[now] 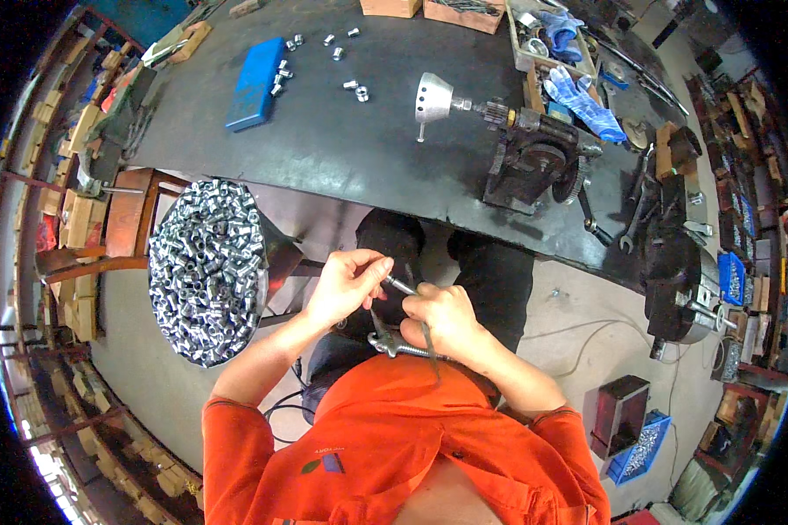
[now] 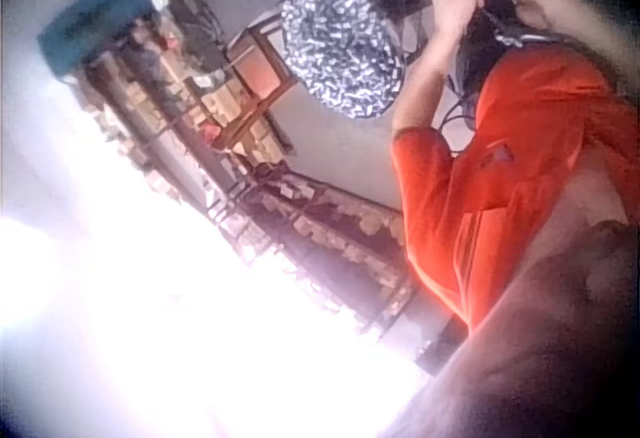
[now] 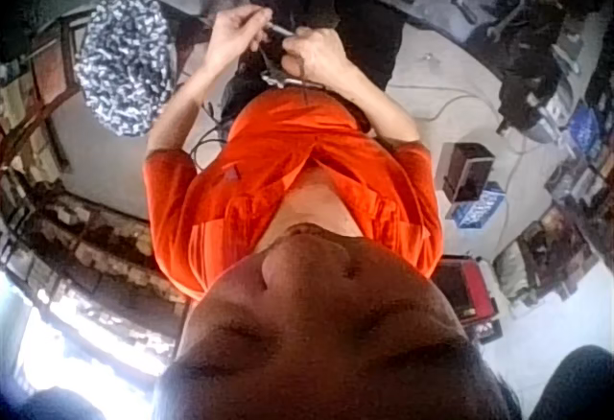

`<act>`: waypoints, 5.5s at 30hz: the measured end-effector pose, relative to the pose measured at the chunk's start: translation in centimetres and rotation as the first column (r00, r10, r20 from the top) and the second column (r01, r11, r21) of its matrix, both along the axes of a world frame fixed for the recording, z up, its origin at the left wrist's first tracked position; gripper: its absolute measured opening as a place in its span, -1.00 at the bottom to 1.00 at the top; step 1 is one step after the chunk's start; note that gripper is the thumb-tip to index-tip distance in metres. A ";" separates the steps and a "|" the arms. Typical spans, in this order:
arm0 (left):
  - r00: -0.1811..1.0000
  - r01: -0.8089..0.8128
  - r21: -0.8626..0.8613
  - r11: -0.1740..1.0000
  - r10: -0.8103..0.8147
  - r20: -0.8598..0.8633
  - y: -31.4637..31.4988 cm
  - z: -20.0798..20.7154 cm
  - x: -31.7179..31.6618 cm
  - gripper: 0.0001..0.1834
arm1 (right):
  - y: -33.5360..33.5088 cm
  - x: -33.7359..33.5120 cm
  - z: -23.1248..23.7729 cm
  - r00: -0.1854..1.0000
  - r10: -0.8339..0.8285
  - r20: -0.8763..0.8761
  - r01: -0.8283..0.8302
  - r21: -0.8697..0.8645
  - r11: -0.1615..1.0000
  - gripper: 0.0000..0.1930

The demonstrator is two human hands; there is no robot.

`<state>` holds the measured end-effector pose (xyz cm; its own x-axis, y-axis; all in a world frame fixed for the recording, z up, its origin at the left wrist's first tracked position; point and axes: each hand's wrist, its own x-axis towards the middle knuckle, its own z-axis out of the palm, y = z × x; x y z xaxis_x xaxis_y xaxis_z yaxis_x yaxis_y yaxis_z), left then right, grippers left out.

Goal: The person handles metal nuts and bolts at a workbench, measuring them with a caliper and testing their fit by hand, before walking to a floor fan to adjust it.

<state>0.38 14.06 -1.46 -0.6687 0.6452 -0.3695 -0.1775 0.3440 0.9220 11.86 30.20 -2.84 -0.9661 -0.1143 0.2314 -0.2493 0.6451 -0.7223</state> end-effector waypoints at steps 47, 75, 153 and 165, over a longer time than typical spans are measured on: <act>0.325 0.041 -0.187 0.981 -0.190 -0.926 0.1 0.1 -1.2 -0.68 | 0.7 -1.0 1.7 0.997 0.061 -0.053 -0.079 -0.512 0.855 -0.66; 0.977 -0.131 0.607 0.784 -0.002 0.214 4.8 1.0 -4.6 -0.61 | 1.3 -1.3 -0.6 0.989 -0.117 -0.087 0.078 -0.362 0.929 -0.76; 0.994 0.108 0.159 0.981 -0.103 -0.037 -2.0 1.5 -1.4 -0.82 | 0.2 -0.6 0.5 0.976 0.206 0.073 -0.167 -0.357 0.919 -0.82; 0.990 0.022 0.147 0.989 -0.002 -0.138 -2.4 1.1 -1.8 -0.82 | 1.3 0.0 0.6 0.988 0.129 0.081 -0.088 -0.389 0.917 -0.81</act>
<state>-1.43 11.62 -0.32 -0.6984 0.6941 -0.1746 -0.0422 0.2036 0.9782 11.90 31.53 -2.28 -0.9735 -0.1425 0.1789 -0.2136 0.2872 -0.9337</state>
